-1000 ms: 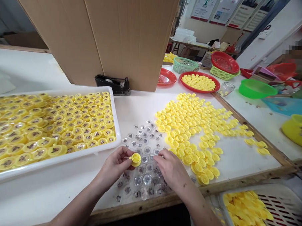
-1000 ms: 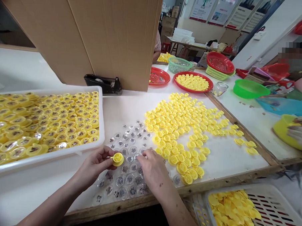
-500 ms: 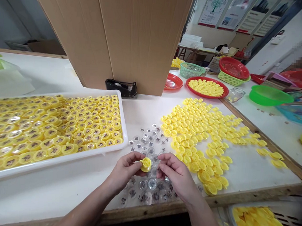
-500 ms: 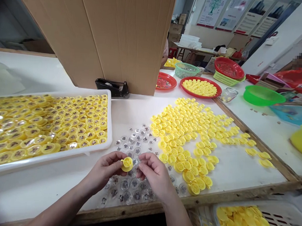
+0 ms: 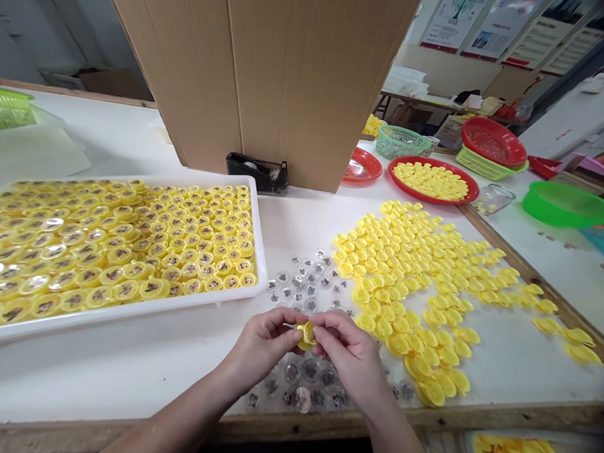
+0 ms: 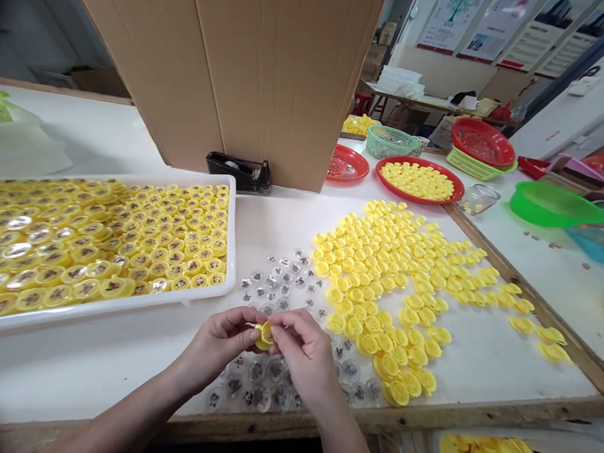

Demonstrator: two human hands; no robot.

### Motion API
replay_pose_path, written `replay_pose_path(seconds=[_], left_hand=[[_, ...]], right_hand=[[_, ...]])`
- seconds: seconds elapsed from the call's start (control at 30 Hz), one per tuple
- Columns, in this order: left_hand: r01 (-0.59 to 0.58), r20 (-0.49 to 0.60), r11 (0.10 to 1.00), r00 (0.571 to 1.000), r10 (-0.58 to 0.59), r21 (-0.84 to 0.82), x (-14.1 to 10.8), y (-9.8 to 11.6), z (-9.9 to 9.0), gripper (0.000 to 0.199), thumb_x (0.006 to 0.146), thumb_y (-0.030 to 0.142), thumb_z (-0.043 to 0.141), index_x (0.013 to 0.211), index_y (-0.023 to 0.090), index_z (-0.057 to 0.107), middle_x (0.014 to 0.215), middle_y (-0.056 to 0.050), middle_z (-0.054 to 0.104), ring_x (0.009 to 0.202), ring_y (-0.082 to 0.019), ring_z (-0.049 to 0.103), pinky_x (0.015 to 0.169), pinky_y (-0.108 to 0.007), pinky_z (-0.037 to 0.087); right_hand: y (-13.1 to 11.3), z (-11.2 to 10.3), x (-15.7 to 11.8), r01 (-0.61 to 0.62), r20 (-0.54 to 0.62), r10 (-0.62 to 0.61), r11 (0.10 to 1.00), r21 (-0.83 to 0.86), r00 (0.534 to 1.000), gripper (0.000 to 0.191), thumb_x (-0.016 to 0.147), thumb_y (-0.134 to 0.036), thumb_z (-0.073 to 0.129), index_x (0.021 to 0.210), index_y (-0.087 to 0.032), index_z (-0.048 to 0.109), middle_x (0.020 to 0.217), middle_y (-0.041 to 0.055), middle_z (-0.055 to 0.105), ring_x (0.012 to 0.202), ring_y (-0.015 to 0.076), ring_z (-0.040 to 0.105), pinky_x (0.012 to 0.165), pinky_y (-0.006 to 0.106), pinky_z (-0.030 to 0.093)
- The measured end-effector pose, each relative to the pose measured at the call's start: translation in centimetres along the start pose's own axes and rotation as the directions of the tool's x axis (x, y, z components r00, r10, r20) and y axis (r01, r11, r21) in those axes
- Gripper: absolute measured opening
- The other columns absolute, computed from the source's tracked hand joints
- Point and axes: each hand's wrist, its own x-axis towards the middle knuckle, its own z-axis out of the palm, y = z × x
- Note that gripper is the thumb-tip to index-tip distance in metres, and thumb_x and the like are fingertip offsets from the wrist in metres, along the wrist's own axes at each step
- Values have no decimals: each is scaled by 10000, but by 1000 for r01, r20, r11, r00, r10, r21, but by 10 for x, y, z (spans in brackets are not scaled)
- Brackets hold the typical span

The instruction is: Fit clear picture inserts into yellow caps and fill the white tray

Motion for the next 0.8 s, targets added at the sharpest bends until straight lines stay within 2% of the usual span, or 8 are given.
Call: replay_pose_path(seconds=[0.13,0.27,0.37,0.53,0.67,0.8], left_hand=[[-2,-38,1000,999,1,-27,6,-6,-1,280,724,321,733,907,124,653,775,-42,691,693,-142,627,684,-282,518],[-3,-26,999,1000,2,-46,8,-8,0,256,716,297,743,899,130,680,852,-56,702,769,-151,634,709,-262,505],[-5,0,998,1000,5,-61,8,-11,0,233,719,276,744,898,138,689,845,-46,701,766,-134,625,709,-243,497],[-33,33,995,999,37,-96,7,-15,0,212,738,254,731,908,142,670,825,-33,699,762,-121,623,717,-235,492],[-116,52,992,992,118,-49,6,-13,0,198,773,249,698,931,140,647,862,-44,694,791,-131,624,734,-248,493],[-144,69,989,987,143,14,6,-13,-1,200,795,248,674,956,138,634,894,-56,685,823,-145,622,758,-267,490]], right_hand=[[-10,-3,3,170,20,-171,948,-270,985,171,855,-196,576,989,-248,669,888,19,603,700,127,594,644,263,502],[-17,-10,2,255,109,-231,850,-460,967,295,778,-122,644,1049,-239,644,929,29,631,761,148,607,682,268,511],[-20,-11,1,289,123,-268,765,-576,956,271,773,-118,645,1023,-225,644,910,35,646,789,169,617,706,288,517],[-22,-9,1,290,98,-287,769,-570,953,272,759,-99,661,1002,-220,645,906,22,665,782,155,623,673,255,521],[-24,-8,1,303,92,-305,773,-557,948,303,741,-58,669,995,-221,636,917,9,670,774,138,623,670,225,517],[-26,-7,0,306,103,-306,747,-591,946,306,748,-63,670,1005,-222,625,948,18,657,830,148,617,704,232,513]])
